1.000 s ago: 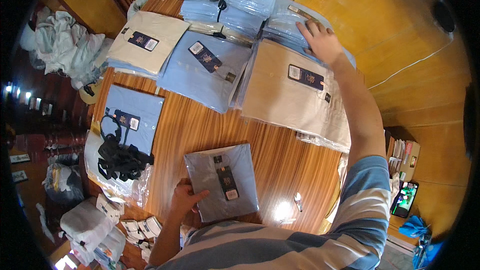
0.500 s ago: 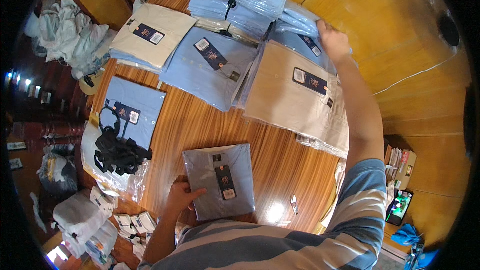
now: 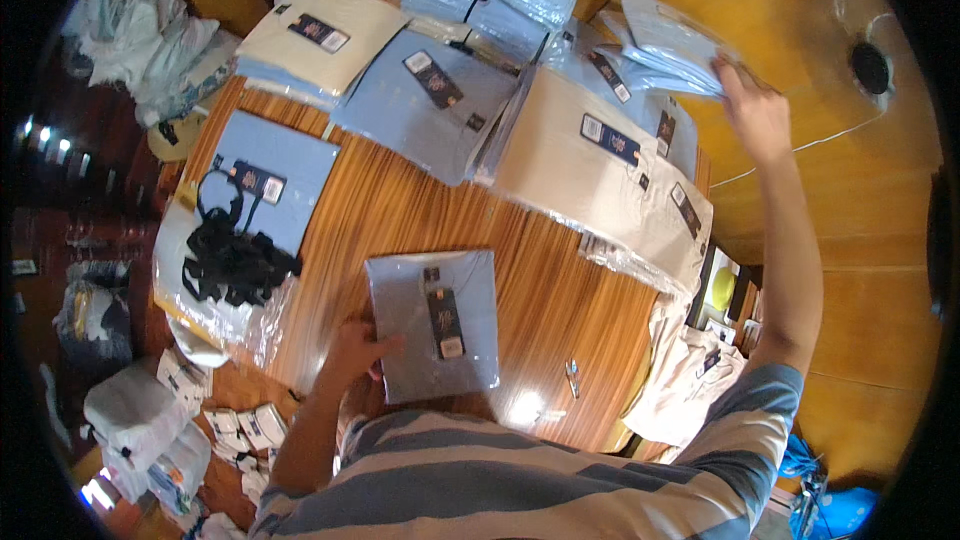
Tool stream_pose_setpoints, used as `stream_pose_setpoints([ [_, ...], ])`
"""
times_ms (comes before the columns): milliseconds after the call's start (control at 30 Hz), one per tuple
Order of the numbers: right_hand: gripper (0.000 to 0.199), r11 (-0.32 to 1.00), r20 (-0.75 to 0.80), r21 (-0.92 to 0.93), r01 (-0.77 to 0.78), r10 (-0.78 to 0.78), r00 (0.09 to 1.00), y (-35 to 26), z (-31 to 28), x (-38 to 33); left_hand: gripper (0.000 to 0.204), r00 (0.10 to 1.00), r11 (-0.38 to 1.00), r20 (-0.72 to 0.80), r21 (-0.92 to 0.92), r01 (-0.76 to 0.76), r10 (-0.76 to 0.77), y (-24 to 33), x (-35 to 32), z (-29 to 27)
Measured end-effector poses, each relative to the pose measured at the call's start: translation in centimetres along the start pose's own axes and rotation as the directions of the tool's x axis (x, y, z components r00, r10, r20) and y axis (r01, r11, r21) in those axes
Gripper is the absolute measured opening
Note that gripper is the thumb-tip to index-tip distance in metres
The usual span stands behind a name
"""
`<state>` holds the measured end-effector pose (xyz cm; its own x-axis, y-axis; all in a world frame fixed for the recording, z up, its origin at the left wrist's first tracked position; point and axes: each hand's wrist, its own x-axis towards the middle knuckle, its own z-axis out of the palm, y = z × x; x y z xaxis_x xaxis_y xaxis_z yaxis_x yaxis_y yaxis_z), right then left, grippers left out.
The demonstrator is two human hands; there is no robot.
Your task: The person stacks several packaged blue shirts and then several packaged cream shirts, securing each stack with a black strap.
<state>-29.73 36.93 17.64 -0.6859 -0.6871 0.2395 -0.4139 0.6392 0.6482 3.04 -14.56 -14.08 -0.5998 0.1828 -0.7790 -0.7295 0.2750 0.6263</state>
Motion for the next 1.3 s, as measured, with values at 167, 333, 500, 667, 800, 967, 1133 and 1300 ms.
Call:
stream_pose_setpoints([
  [167,0.036,0.989,-0.113,0.065,0.132,-0.124,0.986,-5.2,-12.0,-2.0,0.063,0.996,0.996,0.077,-0.072,0.047,-0.042,-2.0,1.1,-0.9],
  [333,0.017,0.952,-0.242,0.252,0.175,-0.113,0.964,-16.0,-18.0,-4.1,0.077,0.989,0.984,-0.139,-0.161,-0.078,0.056,-0.7,1.1,-3.4],
  [500,0.023,0.793,-0.496,0.487,0.366,-0.094,0.863,-29.7,-15.0,-7.3,0.097,0.842,0.399,0.18,-0.916,-0.045,0.509,0.8,-1.5,-5.0],
  [667,0.034,0.595,-0.208,0.791,0.141,0.044,0.977,-41.1,-7.2,-13.7,0.085,0.92,0.857,0.115,-0.423,-0.296,0.374,-2.0,-2.1,-1.5],
  [800,0.05,0.533,0.086,0.817,-0.217,0.26,0.962,-44.5,-5.2,-17.3,0.077,0.937,0.821,-0.071,-0.463,-0.334,0.342,-0.7,-3.7,0.8],
  [967,0.048,0.676,0.206,0.667,-0.313,0.236,0.95,-41.9,-6.3,-18.0,0.067,0.881,0.896,-0.187,-0.015,-0.444,0.434,-1.6,-2.3,0.9],
  [1133,0.026,0.548,-0.024,0.788,-0.28,0.483,0.875,-27.3,-7.8,-10.6,0.062,0.896,0.903,-0.122,0.091,-0.419,0.428,-2.2,-1.9,0.3],
  [1300,0.02,0.116,0.406,0.778,-0.618,0.659,0.634,-9.9,7.9,-3.9,0.063,0.944,0.944,-0.051,0.067,-0.322,0.325,0.2,-3.3,0.0],
])
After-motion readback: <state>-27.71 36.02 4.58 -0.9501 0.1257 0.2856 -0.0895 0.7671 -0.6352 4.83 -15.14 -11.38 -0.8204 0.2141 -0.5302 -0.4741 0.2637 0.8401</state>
